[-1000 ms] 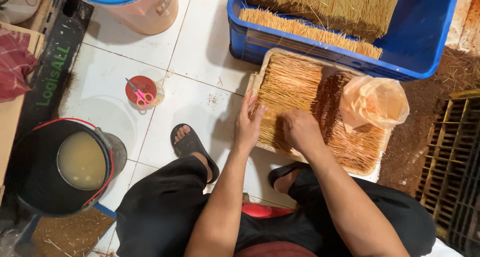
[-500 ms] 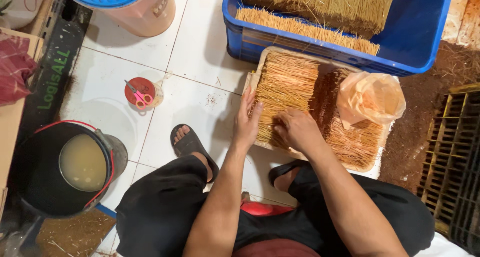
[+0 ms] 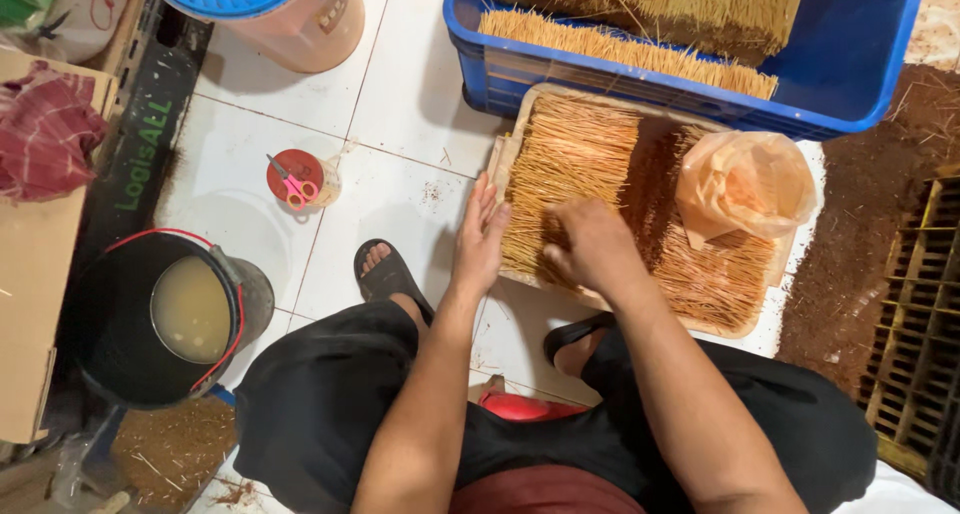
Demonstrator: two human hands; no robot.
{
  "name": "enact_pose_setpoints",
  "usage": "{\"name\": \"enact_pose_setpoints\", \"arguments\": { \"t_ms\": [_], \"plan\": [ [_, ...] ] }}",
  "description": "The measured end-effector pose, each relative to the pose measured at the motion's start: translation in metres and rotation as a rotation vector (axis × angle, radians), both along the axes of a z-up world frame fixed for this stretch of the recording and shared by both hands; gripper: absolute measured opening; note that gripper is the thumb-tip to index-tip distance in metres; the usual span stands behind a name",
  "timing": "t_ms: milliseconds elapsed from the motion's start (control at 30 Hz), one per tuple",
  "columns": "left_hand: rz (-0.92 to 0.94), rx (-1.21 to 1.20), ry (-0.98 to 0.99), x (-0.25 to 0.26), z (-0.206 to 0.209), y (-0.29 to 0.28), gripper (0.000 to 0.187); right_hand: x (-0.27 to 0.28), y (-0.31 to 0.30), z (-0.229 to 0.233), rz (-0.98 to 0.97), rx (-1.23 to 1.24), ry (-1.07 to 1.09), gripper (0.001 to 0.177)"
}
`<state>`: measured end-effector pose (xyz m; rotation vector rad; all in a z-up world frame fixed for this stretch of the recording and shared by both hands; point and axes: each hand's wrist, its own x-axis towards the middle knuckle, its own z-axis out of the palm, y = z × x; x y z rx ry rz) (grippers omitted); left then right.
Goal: The person sits on a low stool and repeatedly arranges thin sticks in a white tray, smoothing and aligning them by hand. They occasionally transfer bundles of sticks into a blue bin nearby.
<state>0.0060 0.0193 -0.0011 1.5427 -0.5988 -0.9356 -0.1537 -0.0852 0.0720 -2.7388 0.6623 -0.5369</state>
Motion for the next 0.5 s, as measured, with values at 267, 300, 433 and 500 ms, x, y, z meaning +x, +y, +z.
{"name": "enact_pose_setpoints", "arguments": {
  "t_ms": [267, 300, 433, 500],
  "plan": [
    [-0.026, 0.025, -0.042, -0.007, 0.002, 0.002, 0.071, -0.004, 0.008, -0.06, -0.307, 0.129, 0.024, 0.014],
    [-0.029, 0.016, -0.056, -0.008, 0.002, 0.001, 0.071, -0.002, 0.011, -0.061, -0.303, 0.153, 0.036, 0.017],
    [-0.004, 0.006, -0.057, -0.008, 0.004, -0.008, 0.072, -0.012, 0.009, -0.052, -0.441, 0.321, -0.251, 0.019],
    [-0.002, 0.027, -0.076, -0.006, 0.007, -0.015, 0.072, -0.023, -0.004, -0.051, -0.666, 0.414, -0.47, 0.024]
  ]
}}
